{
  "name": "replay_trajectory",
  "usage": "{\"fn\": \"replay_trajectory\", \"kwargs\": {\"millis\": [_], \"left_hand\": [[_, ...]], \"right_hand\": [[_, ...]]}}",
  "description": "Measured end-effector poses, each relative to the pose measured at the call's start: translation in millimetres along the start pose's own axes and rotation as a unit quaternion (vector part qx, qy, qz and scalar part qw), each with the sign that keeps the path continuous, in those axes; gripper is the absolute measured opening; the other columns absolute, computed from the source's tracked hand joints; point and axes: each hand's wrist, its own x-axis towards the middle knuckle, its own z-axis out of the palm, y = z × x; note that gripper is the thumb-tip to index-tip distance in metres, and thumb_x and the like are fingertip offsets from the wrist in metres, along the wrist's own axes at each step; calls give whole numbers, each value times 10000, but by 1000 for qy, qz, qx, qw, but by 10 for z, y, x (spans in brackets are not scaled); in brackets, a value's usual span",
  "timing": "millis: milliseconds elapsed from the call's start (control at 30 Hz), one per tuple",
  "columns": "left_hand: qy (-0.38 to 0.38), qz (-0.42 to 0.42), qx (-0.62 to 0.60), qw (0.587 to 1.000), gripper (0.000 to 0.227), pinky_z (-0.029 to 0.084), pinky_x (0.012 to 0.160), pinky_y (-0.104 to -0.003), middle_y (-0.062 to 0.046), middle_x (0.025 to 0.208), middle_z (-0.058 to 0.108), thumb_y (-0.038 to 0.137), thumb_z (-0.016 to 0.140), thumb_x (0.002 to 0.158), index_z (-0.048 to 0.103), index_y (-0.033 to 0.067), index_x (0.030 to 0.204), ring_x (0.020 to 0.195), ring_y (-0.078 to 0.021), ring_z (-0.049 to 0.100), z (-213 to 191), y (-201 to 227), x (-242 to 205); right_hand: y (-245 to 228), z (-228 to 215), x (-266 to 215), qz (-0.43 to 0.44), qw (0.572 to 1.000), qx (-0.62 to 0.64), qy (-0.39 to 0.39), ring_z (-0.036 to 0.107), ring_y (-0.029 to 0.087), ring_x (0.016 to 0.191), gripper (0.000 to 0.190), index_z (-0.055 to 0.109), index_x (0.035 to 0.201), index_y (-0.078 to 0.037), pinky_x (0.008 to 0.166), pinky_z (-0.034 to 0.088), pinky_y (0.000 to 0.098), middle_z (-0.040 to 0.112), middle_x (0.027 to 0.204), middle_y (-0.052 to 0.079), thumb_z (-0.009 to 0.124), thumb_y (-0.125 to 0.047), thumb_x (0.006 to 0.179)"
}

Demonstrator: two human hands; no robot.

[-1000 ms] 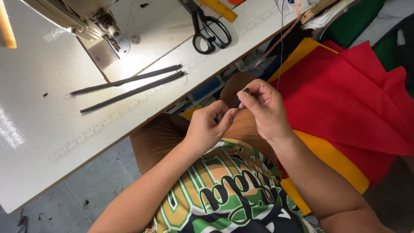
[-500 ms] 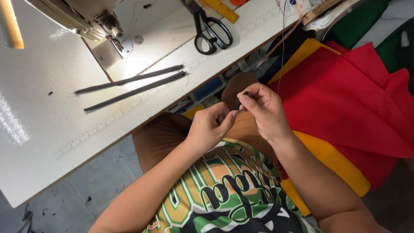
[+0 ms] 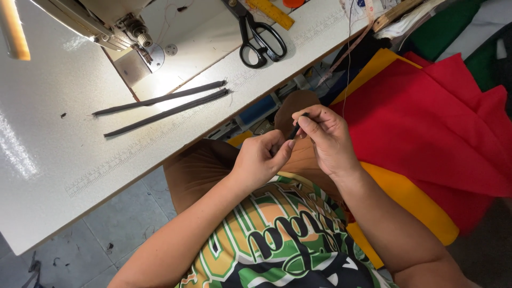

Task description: Aligning and sewing thin black fabric strips using an industrial sewing machine and trimming with scissors.

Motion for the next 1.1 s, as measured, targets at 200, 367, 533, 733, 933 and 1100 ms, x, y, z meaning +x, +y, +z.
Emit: {"fn": "replay_trajectory", "kwargs": {"millis": [200, 367, 533, 733, 933, 1100], "left_hand": [[-4, -1, 0, 1000, 330, 410, 442, -308, -41, 477, 522, 278, 647, 1050, 644, 121, 760, 440, -238, 535, 10, -12, -15], [-17, -18, 4, 1000, 309, 405, 456, -301, -41, 485, 524, 259, 647, 1042, 672, 104, 776, 447, -203, 510, -37, -71, -1], [-25, -23, 21, 999, 300, 423, 471, -324, -74, 488, 541, 272, 661, 1034, 675, 97, 791, 457, -257, 546, -49, -3, -27], [-37, -31, 18, 999, 293, 422, 477, -318, -69, 488, 544, 270, 670, 1028, 668, 99, 790, 459, -243, 540, -20, -18, -55], [-11, -45, 25, 999, 239, 463, 490, -328, -68, 525, 577, 308, 699, 1023, 714, 105, 899, 502, -250, 597, -26, -21, -64], [-22, -39, 28, 999, 197, 478, 501, -334, -76, 536, 595, 266, 720, 1007, 716, 90, 919, 509, -261, 615, 21, -47, -57]], "right_hand": [[157, 91, -114, 72, 994, 81, 35, 721, 138, 783, 139, 734, 1085, 14, 694, 593, 236, 736, 899, 143, 739, -117, 1039], [173, -36, -32, 73, 994, 70, 37, 735, 146, 783, 167, 749, 1135, 40, 692, 612, 245, 754, 934, 163, 760, -75, 1013], [337, -198, -53, 71, 995, 54, 43, 728, 138, 771, 99, 736, 1021, -24, 691, 594, 231, 743, 918, 117, 815, -68, 981], [286, -165, -93, 73, 994, 65, 44, 735, 157, 772, 95, 741, 987, -25, 704, 583, 233, 743, 885, 111, 827, -62, 969], [175, -207, -34, 78, 992, 80, 64, 739, 171, 785, 79, 747, 1009, -21, 721, 590, 249, 775, 932, 129, 809, -61, 981], [225, -260, -68, 75, 989, 90, 89, 727, 164, 741, 129, 693, 963, -76, 681, 579, 253, 727, 878, 88, 818, -89, 992]]}}
